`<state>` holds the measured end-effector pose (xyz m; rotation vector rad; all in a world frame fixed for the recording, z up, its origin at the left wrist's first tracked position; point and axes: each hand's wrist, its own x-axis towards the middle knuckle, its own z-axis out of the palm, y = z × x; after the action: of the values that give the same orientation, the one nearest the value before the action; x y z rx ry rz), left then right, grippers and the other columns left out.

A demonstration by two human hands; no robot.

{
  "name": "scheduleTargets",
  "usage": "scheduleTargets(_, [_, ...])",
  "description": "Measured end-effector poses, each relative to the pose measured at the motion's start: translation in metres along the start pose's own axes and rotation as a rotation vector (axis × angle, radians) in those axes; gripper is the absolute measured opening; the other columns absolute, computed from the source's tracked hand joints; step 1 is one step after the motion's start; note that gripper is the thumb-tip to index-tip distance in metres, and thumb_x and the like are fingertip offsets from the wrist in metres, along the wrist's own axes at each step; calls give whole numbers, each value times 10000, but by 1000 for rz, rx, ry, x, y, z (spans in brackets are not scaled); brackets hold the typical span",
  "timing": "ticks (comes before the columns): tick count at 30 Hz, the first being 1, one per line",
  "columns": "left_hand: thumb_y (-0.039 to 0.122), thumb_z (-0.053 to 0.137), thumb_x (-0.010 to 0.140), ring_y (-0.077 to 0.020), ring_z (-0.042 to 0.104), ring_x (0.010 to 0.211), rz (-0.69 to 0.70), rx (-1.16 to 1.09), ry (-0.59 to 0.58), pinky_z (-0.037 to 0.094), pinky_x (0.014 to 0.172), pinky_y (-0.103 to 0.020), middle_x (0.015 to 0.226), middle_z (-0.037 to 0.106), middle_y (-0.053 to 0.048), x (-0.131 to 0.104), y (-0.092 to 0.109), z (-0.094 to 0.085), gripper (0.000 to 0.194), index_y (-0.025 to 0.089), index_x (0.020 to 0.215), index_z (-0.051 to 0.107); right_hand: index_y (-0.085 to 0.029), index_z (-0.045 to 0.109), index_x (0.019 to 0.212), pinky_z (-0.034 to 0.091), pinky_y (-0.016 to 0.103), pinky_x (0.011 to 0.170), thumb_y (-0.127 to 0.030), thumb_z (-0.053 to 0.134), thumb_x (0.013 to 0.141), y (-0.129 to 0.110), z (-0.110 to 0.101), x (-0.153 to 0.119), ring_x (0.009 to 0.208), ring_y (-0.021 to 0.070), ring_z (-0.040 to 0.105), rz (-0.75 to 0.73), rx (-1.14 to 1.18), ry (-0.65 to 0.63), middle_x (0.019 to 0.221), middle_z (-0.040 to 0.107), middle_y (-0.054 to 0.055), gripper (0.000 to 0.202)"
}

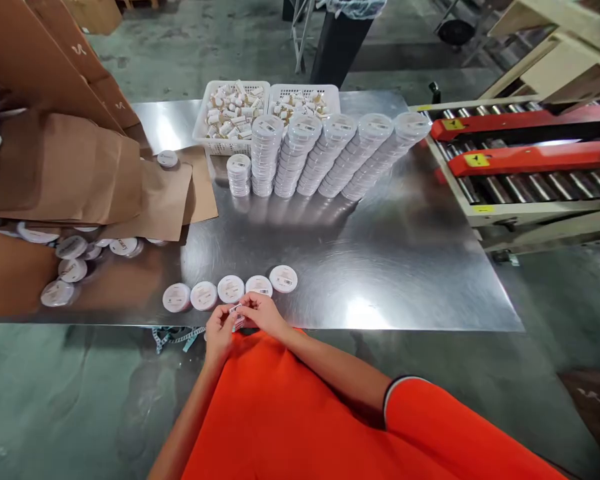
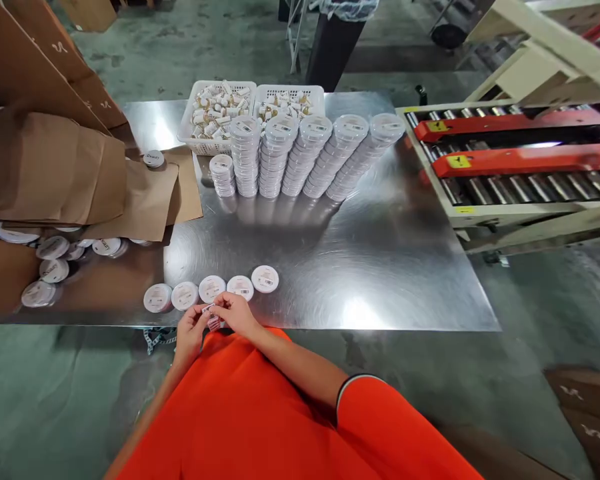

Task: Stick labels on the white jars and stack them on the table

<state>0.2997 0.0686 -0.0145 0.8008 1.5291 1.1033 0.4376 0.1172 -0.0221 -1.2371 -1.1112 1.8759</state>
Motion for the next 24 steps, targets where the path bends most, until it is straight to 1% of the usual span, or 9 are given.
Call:
scheduleTargets(5, [545,582,803,-157,571,605,75,306,98,471,603,-273,624,618,6,6,-10,-3,357,209,684,577,-211,579,790,464,273,616,-436,695,745,1,5,1,653,141,567,6,-45,0,709,610,-26,257])
scheduleTargets(8, [515,525,851,-155,523,558,88,514,132,439,590,-276,546,553,13,9,-18,-7,395,231,578,492,-200,606,754,472,287,691,-341,636,797,2,2,11,698,151,582,-53,-274,97,733,630,-8,150])
scheduleTargets(10, [495,493,873,-166,544,562,71,598,119,453,612,-291,552,586,-5,11,-25,-10,405,236,562,495,-190,631,744,468,302,766,-276,614,814,3,-3,24,769,163,589,-69,-408,190,785,648,16,112])
scheduleTargets(12, [451,479,882,-195,634,674,58,611,79,491,681,-310,684,695,-47,14,-34,-13,364,233,605,566,-179,652,736,450,311,840,-228,610,822,3,-9,40,863,176,588,-39,-546,255,847,662,41,108])
scheduleTargets(14, [390,501,866,-225,695,859,49,598,29,515,767,-333,931,765,-94,18,-42,-15,306,225,638,621,-170,679,729,429,308,881,-194,621,825,4,-13,55,932,185,586,32,-735,267,900,674,60,115])
scheduleTargets(15, [360,520,853,-237,702,929,42,597,0,520,795,-342,1063,761,-110,20,-45,-16,285,220,631,630,-167,693,729,422,306,886,-185,632,822,5,-13,62,951,190,588,70,-823,264,925,680,69,113])
scheduleTargets(17, [310,550,835,-253,708,978,20,607,-56,524,809,-355,1260,705,-120,25,-49,-17,274,209,591,624,-170,716,740,412,310,886,-187,649,822,7,-9,71,976,203,591,132,-934,252,986,685,80,107])
scheduleTargets(20, [265,563,841,-251,716,968,-20,631,-103,527,801,-358,1397,623,-108,29,-52,-16,275,197,579,612,-182,731,757,397,326,888,-222,637,851,12,-1,77,1031,226,576,201,-1030,251,1074,676,88,139])
scheduleTargets(24, [240,567,852,-230,716,967,-56,645,-112,531,815,-364,1436,588,-103,31,-52,-12,268,197,588,597,-179,747,805,382,343,885,-240,601,886,16,5,78,1062,241,549,249,-1099,247,1111,661,98,178])
